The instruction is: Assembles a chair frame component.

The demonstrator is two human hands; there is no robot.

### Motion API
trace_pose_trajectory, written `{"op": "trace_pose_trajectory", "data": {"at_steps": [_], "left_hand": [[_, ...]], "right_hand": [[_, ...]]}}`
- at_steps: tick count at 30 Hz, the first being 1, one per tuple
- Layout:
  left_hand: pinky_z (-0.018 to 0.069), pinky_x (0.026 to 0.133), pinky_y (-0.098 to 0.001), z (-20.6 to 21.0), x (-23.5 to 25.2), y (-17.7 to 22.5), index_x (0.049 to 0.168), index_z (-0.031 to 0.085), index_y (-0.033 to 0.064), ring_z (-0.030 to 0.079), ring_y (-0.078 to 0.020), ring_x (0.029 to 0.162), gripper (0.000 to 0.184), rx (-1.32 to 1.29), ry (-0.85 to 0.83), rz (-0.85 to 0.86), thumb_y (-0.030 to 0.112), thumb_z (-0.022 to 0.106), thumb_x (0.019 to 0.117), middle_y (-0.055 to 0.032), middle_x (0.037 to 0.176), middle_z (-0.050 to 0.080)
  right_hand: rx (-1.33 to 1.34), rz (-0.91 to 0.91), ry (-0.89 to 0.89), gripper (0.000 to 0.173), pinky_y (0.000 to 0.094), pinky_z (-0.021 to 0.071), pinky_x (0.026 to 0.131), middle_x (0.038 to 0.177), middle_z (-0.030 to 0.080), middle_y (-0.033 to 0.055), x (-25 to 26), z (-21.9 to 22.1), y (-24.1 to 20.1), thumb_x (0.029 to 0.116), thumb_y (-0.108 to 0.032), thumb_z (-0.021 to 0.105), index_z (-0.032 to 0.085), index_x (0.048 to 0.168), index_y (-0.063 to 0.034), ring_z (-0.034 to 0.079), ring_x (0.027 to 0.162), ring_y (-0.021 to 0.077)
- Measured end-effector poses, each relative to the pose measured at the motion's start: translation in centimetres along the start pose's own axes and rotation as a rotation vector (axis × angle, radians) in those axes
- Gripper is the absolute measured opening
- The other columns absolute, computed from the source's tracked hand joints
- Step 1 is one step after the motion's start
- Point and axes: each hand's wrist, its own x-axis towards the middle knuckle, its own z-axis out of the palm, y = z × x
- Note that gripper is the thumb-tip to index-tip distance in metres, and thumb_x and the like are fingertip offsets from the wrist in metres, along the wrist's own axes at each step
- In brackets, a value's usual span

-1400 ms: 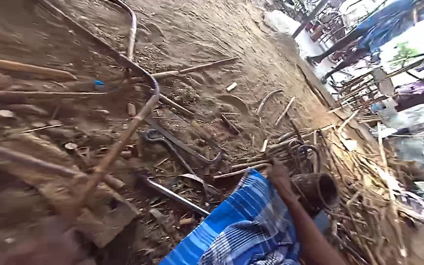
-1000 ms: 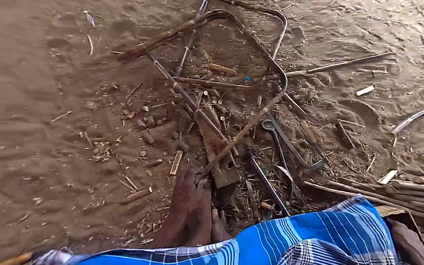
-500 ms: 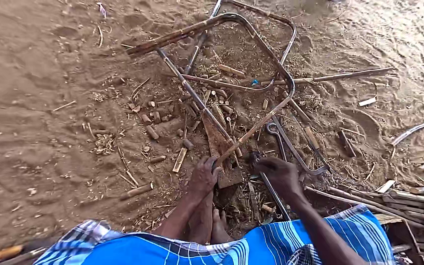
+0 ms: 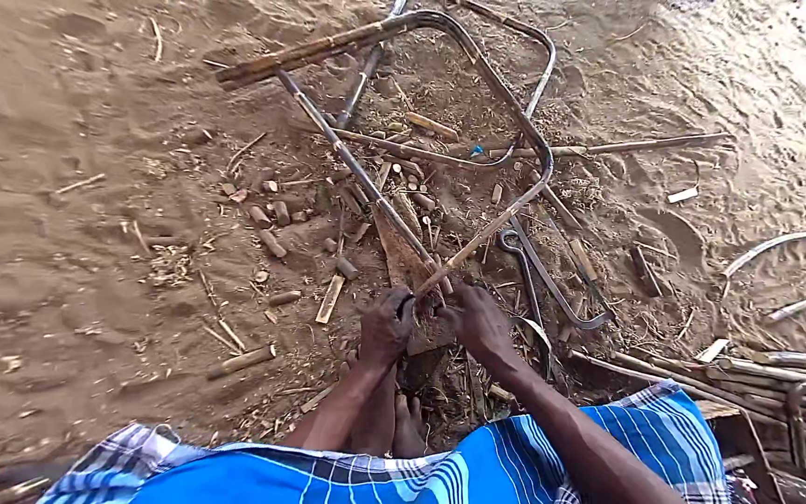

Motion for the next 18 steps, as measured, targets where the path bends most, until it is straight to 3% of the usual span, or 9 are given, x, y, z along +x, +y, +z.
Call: {"op": "trace_pose_trajectory", "data": {"at_steps": [3, 5, 8, 10, 12, 14, 16, 18], "left_hand": [[0.0604, 0.089, -0.0506, 0.4, -0.3, -0.1, 0.114, 0.073, 0.0019, 0.074, -0.0299, 0.102, 0.021, 0.045, 0.019, 0.019, 0.015, 0.065, 0.0999, -0.0158, 0.115, 0.073], [0.0600, 0.090, -0.0505, 0.6, -0.3, 0.0, 0.114, 0.073, 0.0015, 0.073, -0.0304, 0.102, 0.021, 0.054, 0.012, 0.020, 0.015, 0.064, 0.1003, -0.0164, 0.115, 0.072], [0.0603, 0.089, -0.0510, 0.7, -0.4, 0.0, 0.116, 0.073, 0.0028, 0.073, -0.0310, 0.102, 0.022, 0.082, 0.019, 0.032, 0.015, 0.064, 0.1002, -0.0161, 0.116, 0.072], [0.0607, 0.087, -0.0509, 0.8, -0.5, -0.2, 0.116, 0.073, 0.0031, 0.074, -0.0305, 0.101, 0.022, 0.086, 0.028, 0.032, 0.015, 0.064, 0.1002, -0.0157, 0.116, 0.073], [0.0611, 0.085, -0.0520, 0.8, -0.4, -0.2, 0.117, 0.072, 0.0028, 0.074, -0.0313, 0.099, 0.022, 0.090, 0.021, 0.021, 0.015, 0.063, 0.1007, -0.0159, 0.116, 0.073], [0.0609, 0.084, -0.0532, 0.8, -0.5, -0.2, 0.117, 0.072, 0.0032, 0.074, -0.0322, 0.099, 0.023, 0.092, 0.007, -0.004, 0.016, 0.061, 0.1015, -0.0157, 0.117, 0.072], [0.0611, 0.082, -0.0536, 0.8, -0.5, -0.2, 0.116, 0.072, 0.0026, 0.074, -0.0330, 0.097, 0.022, 0.091, 0.013, 0.007, 0.015, 0.062, 0.1009, -0.0165, 0.116, 0.072], [0.0616, 0.080, -0.0528, 0.9, -0.3, -0.3, 0.114, 0.072, 0.0032, 0.074, -0.0323, 0.095, 0.020, 0.083, 0.032, 0.023, 0.015, 0.062, 0.1007, -0.0160, 0.114, 0.073]], "right_hand": [[-0.264, 0.256, -0.153, 0.053, 0.0621, 0.0537, 0.087, 0.125, 0.063, 0.0246, -4.2, -0.5, 6.5, 0.0935, -0.040, 0.070, 0.061, 0.129, -0.0024, 0.063, 0.113, 0.0443], [-0.387, 0.333, -0.275, 0.048, 0.0593, 0.0524, 0.091, 0.125, 0.064, 0.0240, -5.6, 0.3, 9.9, 0.0952, -0.036, 0.067, 0.062, 0.128, -0.0018, 0.061, 0.117, 0.0435], [-0.391, 0.360, -0.223, 0.041, 0.0545, 0.0534, 0.091, 0.122, 0.065, 0.0202, -6.6, 1.2, 11.1, 0.1000, -0.033, 0.055, 0.060, 0.127, -0.0019, 0.064, 0.115, 0.0375], [-0.273, 0.421, -0.168, 0.044, 0.0564, 0.0556, 0.084, 0.111, 0.069, 0.0203, -7.4, 0.0, 10.4, 0.1047, -0.035, 0.047, 0.051, 0.134, -0.0025, 0.069, 0.103, 0.0383], [-0.027, 0.381, -0.164, 0.043, 0.0551, 0.0563, 0.073, 0.091, 0.068, 0.0173, -7.8, -1.0, 10.8, 0.1078, -0.040, 0.044, 0.050, 0.137, -0.0094, 0.069, 0.081, 0.0353], [0.255, 0.267, -0.166, 0.045, 0.0469, 0.0539, 0.057, 0.072, 0.060, 0.0079, -8.4, -0.7, 11.7, 0.1078, -0.047, 0.041, 0.056, 0.134, -0.0147, 0.060, 0.059, 0.0245], [0.262, 0.101, -0.082, 0.043, 0.0412, 0.0553, 0.057, 0.069, 0.060, -0.0004, -9.1, -0.4, 10.9, 0.1068, -0.051, 0.039, 0.063, 0.118, -0.0177, 0.061, 0.058, 0.0159], [0.267, -0.055, -0.023, 0.040, 0.0387, 0.0539, 0.067, 0.082, 0.061, -0.0009, -9.3, -0.3, 9.6, 0.1072, -0.046, 0.041, 0.064, 0.113, -0.0150, 0.061, 0.071, 0.0135]]}}
